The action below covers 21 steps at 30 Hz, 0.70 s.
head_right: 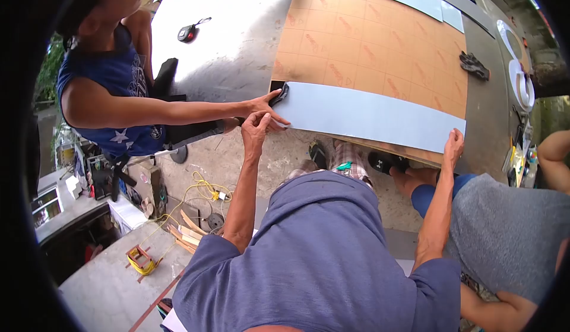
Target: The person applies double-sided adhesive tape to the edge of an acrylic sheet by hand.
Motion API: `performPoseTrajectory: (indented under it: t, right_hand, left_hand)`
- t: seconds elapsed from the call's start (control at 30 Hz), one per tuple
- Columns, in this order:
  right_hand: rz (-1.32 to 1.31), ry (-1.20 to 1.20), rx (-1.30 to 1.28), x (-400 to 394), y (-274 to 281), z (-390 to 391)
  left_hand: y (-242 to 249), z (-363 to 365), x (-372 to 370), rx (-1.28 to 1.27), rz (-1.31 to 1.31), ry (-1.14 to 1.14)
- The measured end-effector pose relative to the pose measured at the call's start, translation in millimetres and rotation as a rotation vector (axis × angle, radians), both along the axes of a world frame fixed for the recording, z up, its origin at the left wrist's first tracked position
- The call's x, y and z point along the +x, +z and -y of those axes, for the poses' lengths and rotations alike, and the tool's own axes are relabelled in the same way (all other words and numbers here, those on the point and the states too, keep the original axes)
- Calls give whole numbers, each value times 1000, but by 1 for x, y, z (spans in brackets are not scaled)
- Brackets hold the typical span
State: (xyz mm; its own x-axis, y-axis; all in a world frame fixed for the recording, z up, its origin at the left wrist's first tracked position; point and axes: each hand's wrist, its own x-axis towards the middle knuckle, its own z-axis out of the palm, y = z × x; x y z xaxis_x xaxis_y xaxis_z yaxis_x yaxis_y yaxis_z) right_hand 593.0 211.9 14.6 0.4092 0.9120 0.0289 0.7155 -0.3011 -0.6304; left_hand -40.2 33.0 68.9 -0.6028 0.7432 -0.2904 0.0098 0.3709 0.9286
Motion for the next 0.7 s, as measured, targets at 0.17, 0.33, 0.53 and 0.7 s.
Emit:
performPoseTrajectory:
  t: [0.17,0.33,0.53,0.7]
  right_hand:
    - [219,-13,-147,32,-2,-81]
    - [421,1,-318,50,-20,-114]
    - [477,-58,-325,61,-32,-130]
    - [221,-146,-221,73,-41,-148]
  left_hand:
    - [7,-47,-17,-138,-389,-20]
    - [-5,-92,-42,-268,-447,-181]
    - [-13,-130,-40,-362,-439,-181]
    - [-7,-157,-36,-403,-518,-205]
